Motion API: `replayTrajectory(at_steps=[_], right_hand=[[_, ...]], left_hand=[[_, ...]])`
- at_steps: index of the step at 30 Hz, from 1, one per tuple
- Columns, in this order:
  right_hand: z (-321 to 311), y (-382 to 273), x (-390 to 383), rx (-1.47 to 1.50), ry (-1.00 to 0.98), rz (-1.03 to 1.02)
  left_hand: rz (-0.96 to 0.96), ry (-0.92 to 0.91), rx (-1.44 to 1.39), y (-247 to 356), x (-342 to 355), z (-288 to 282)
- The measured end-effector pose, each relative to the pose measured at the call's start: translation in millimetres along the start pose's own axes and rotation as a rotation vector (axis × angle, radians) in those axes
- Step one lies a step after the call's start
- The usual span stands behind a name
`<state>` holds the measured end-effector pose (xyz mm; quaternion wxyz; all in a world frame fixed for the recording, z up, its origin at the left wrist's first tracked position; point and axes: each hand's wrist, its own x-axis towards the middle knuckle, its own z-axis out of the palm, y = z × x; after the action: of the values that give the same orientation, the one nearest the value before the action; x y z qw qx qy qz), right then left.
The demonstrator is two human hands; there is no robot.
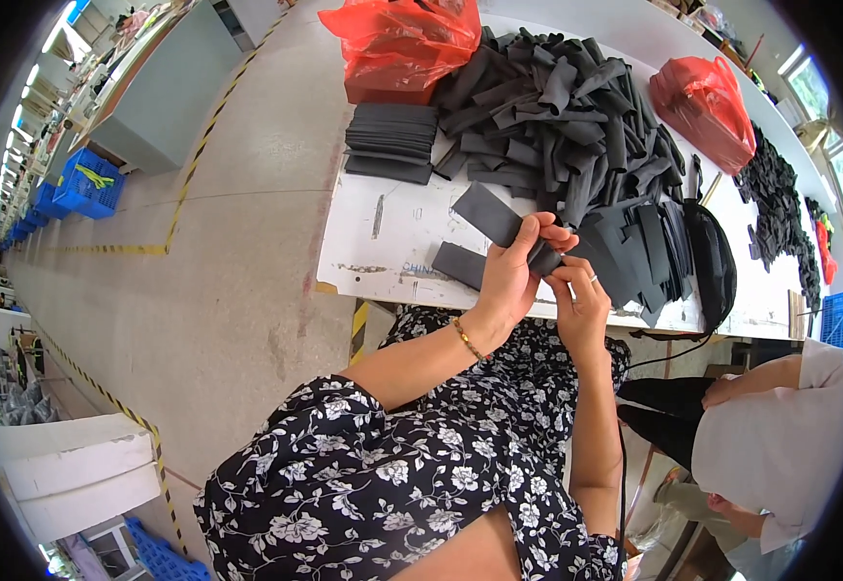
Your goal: Sorting and stacking small gray rectangular components on a factory workbench.
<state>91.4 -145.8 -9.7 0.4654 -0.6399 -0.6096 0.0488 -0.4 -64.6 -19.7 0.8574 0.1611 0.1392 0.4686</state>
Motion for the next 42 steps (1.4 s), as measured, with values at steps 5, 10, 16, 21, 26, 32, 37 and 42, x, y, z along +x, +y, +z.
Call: replayTrajectory(at_steps=[5, 10, 16, 21, 26, 32, 37, 42], right_hand=[[-12.9, 8.1, -9.3, -0.02, -0.048, 0.057], [10.8, 23.0, -10.2, 0.062, -0.168, 0.016], [15.1, 13.0, -5.4, 0.137, 0.036, -0.092], [13.7, 2.1, -11.1, 0.35, 0.034, 0.329], [5.1, -24.1, -12.4, 0.181, 0.441, 0.254], [0.6, -30.1, 3.5, 0.949, 0.406, 0.601], [-0.4, -27.6, 9.8, 0.272, 0.495, 0.253], [-6.9, -26.9, 5.1, 0.015, 0.471, -0.138]], left_hand=[[-0.066, 0.037, 0.138, -12.1, 1.6, 5.8], [-0.095, 0.103, 0.13, -8.2, 9.4, -25.3], [0.005, -0.033, 0.144, -3.7, 10.6, -26.3], [0.016, 0.035, 0.318, 0.6, 9.5, -15.7], [0.071, -0.207, 0.28, 3.3, 12.9, 13.4], [0.12, -0.431, 0.205, 29.7, 24.8, 7.5], [0.091, -0.388, 0.161, 45.7, 19.0, -1.8], [0.112, -0.223, 0.118, 59.3, 19.8, -47.0]])
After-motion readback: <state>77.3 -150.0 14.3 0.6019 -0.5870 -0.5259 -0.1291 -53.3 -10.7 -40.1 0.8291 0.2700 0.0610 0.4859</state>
